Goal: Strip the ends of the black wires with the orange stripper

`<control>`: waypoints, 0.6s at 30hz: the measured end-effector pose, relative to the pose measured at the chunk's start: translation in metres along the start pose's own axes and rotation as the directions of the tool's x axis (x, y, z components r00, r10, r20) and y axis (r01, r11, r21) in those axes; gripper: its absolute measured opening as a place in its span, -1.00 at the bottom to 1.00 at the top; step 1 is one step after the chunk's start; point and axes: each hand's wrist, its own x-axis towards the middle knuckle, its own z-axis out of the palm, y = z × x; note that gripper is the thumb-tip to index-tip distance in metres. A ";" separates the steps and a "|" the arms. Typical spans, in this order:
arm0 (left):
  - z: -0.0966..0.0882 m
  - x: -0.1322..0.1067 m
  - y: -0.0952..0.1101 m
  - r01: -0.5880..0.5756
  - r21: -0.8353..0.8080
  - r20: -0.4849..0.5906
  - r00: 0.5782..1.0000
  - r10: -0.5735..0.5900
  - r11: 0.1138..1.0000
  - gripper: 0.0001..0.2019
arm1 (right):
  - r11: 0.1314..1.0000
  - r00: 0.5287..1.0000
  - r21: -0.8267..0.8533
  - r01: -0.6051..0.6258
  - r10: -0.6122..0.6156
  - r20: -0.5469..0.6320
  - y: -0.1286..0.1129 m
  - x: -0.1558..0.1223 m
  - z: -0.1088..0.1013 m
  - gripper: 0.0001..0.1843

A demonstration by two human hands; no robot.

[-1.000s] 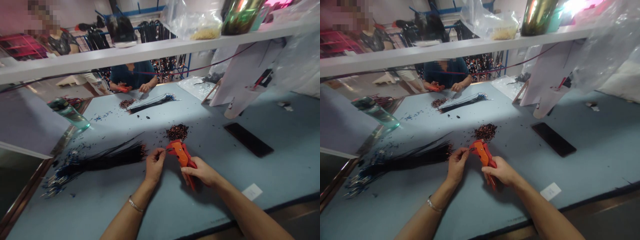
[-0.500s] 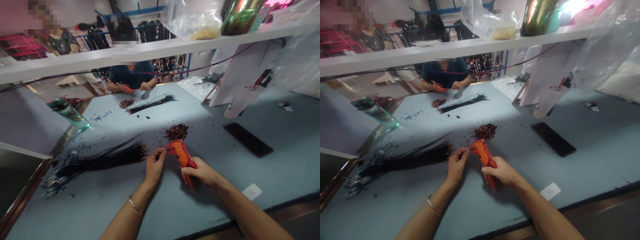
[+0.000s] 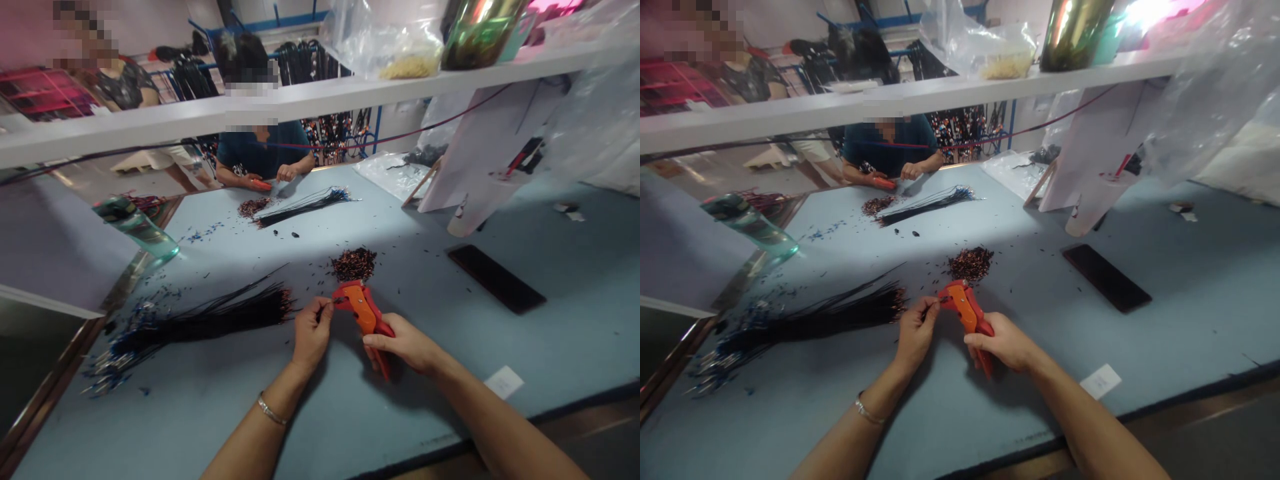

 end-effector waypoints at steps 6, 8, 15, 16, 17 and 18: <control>-0.001 0.000 0.000 -0.035 0.057 0.013 0.999 0.034 0.998 -0.75 | 1.000 1.000 0.000 -0.011 0.011 0.018 -0.002 -0.001 -0.001 -0.64; -0.002 0.001 0.000 -0.042 0.056 0.009 0.999 0.042 0.998 -0.76 | 1.000 1.000 -0.002 -0.008 0.008 0.031 -0.001 0.000 -0.001 -0.64; -0.003 0.002 -0.002 -0.041 0.023 0.026 0.999 0.040 0.999 -0.76 | 0.999 0.999 -0.033 -0.041 0.042 0.026 0.001 0.001 -0.002 -0.62; -0.004 0.002 -0.003 -0.041 0.021 0.030 0.999 0.041 0.999 -0.76 | 0.999 0.999 -0.040 -0.036 0.037 0.023 0.001 0.001 -0.001 -0.61; -0.004 0.003 -0.003 -0.044 0.019 0.032 0.999 0.043 0.999 -0.76 | 0.999 0.999 -0.045 -0.029 0.030 0.019 0.000 0.001 -0.001 -0.60; -0.004 0.003 -0.004 -0.046 0.016 0.031 0.998 0.046 0.999 -0.77 | 0.999 1.000 -0.049 -0.023 0.024 0.015 0.000 0.001 0.000 -0.59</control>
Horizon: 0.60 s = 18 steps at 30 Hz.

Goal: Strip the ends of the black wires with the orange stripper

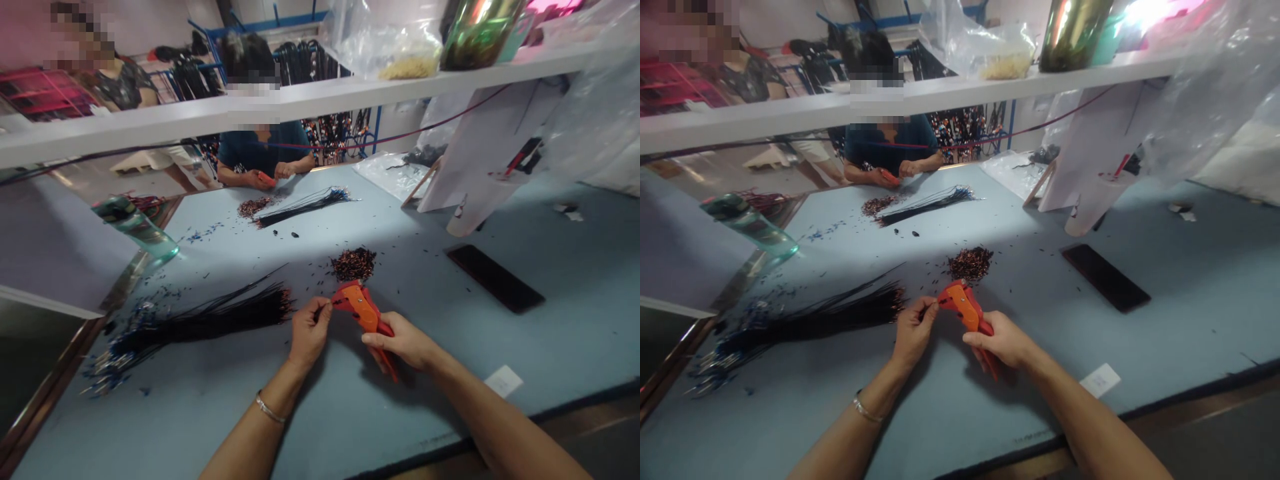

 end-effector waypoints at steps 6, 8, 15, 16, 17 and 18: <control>0.000 0.000 0.000 -0.005 -0.001 -0.024 1.000 0.005 1.000 -0.77 | 0.999 0.999 -0.030 0.032 -0.033 -0.040 0.004 0.003 0.002 -0.57; 0.000 0.000 0.000 -0.004 -0.003 -0.033 0.999 0.003 1.000 -0.76 | 0.998 0.998 -0.039 0.041 -0.043 -0.053 0.006 0.003 0.003 -0.57; 0.001 0.000 0.001 0.018 -0.026 -0.048 0.999 -0.019 1.000 -0.76 | 0.999 0.992 -0.020 0.038 -0.041 -0.116 0.004 0.004 0.009 -0.56; 0.001 0.001 0.001 0.022 -0.025 -0.051 0.998 -0.023 0.999 -0.75 | 0.999 0.993 -0.009 0.042 -0.042 -0.112 0.004 0.004 0.008 -0.57; 0.001 0.001 0.002 0.028 -0.024 -0.058 0.998 -0.030 0.999 -0.76 | 0.999 0.994 0.007 0.046 -0.045 -0.104 0.004 0.004 0.006 -0.57; 0.001 0.001 0.001 0.037 -0.024 -0.067 0.997 -0.038 0.999 -0.76 | 0.998 0.995 0.025 0.051 -0.048 -0.091 0.004 0.004 0.004 -0.58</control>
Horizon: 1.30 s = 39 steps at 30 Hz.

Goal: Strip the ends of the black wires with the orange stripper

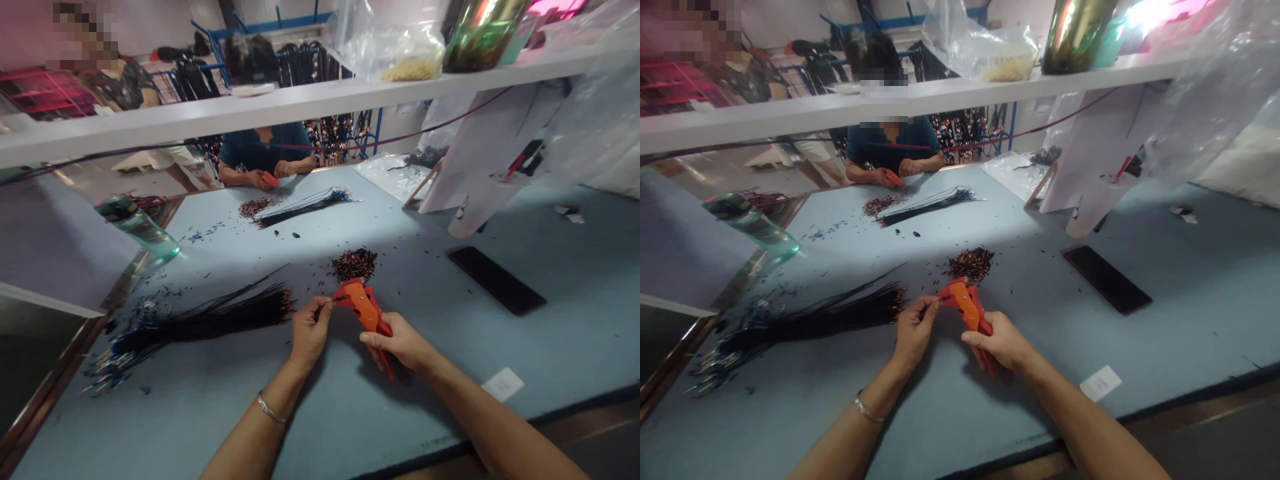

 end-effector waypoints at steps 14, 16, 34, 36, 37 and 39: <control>-0.001 0.002 -0.001 0.076 -0.042 -0.018 0.997 -0.077 0.996 -0.77 | 0.984 0.997 0.174 0.020 -0.033 0.072 -0.005 -0.002 -0.008 -0.62; -0.001 0.002 0.000 0.072 -0.047 -0.016 0.997 -0.073 0.996 -0.77 | 0.986 0.996 0.168 0.017 -0.032 0.087 -0.005 -0.002 -0.008 -0.63; 0.002 -0.003 0.004 -0.021 0.075 0.100 0.995 0.014 0.997 -0.74 | 0.986 0.988 0.157 -0.052 0.027 0.152 -0.008 -0.007 -0.004 -0.60; 0.001 -0.003 0.004 -0.031 0.083 0.108 0.994 0.022 0.996 -0.76 | 0.987 0.988 0.151 -0.053 0.030 0.152 -0.009 -0.008 -0.004 -0.60; 0.001 -0.003 0.004 -0.036 0.089 0.110 0.994 0.026 0.995 -0.77 | 0.988 0.988 0.147 -0.055 0.032 0.153 -0.010 -0.008 -0.004 -0.60; 0.001 -0.003 0.003 -0.048 0.098 0.111 0.993 0.037 0.994 -0.77 | 0.988 0.988 0.144 -0.058 0.036 0.150 -0.010 -0.008 -0.005 -0.60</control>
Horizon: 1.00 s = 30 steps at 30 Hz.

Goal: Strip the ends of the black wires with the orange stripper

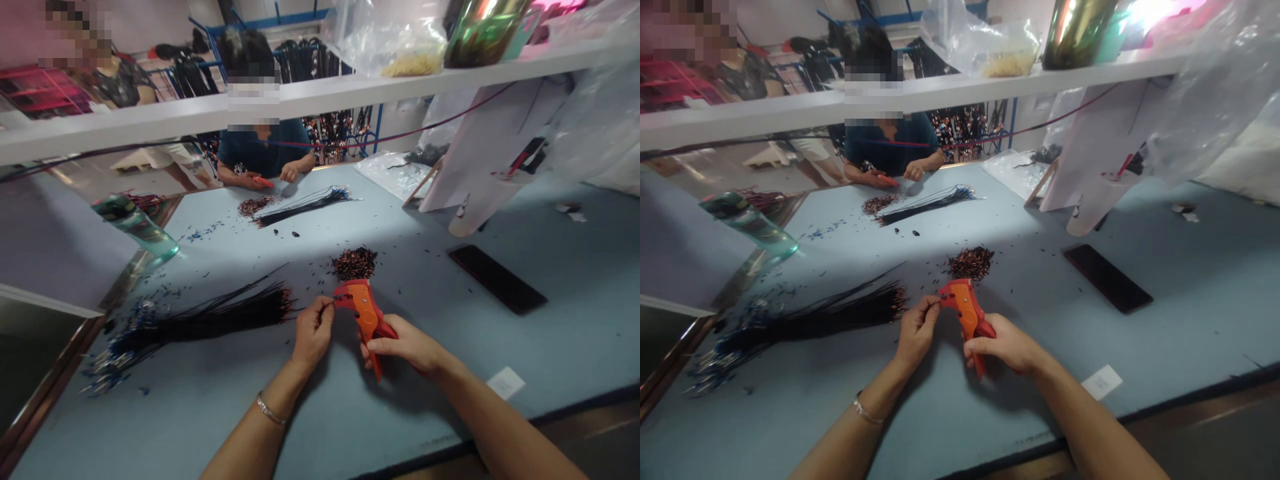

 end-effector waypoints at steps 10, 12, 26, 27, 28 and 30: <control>-0.001 0.002 -0.001 -0.058 -0.010 -0.070 0.996 0.057 0.998 -0.79 | 1.000 1.000 -0.004 -0.001 0.001 -0.010 -0.003 -0.001 -0.001 -0.59; -0.001 0.002 0.000 -0.059 -0.008 -0.094 0.994 0.058 0.998 -0.79 | 1.000 1.000 -0.006 -0.003 0.003 -0.010 -0.003 -0.002 -0.001 -0.59; 0.000 -0.001 -0.003 -0.148 0.049 -0.098 0.983 0.152 0.988 -0.81 | 1.000 1.000 -0.024 -0.010 0.010 0.008 -0.006 -0.003 -0.001 -0.62; 0.000 -0.001 -0.003 -0.150 0.046 -0.095 0.983 0.154 0.988 -0.81 | 1.000 1.000 -0.028 0.001 -0.001 0.015 -0.005 -0.002 -0.001 -0.63; -0.001 -0.001 -0.003 -0.149 0.046 -0.094 0.984 0.153 0.988 -0.81 | 0.999 1.000 -0.032 0.013 -0.013 0.019 -0.004 -0.002 -0.001 -0.64; -0.001 -0.001 -0.003 -0.152 0.055 -0.091 0.983 0.157 0.987 -0.80 | 0.999 0.999 -0.042 0.028 -0.028 0.017 -0.001 -0.001 -0.002 -0.64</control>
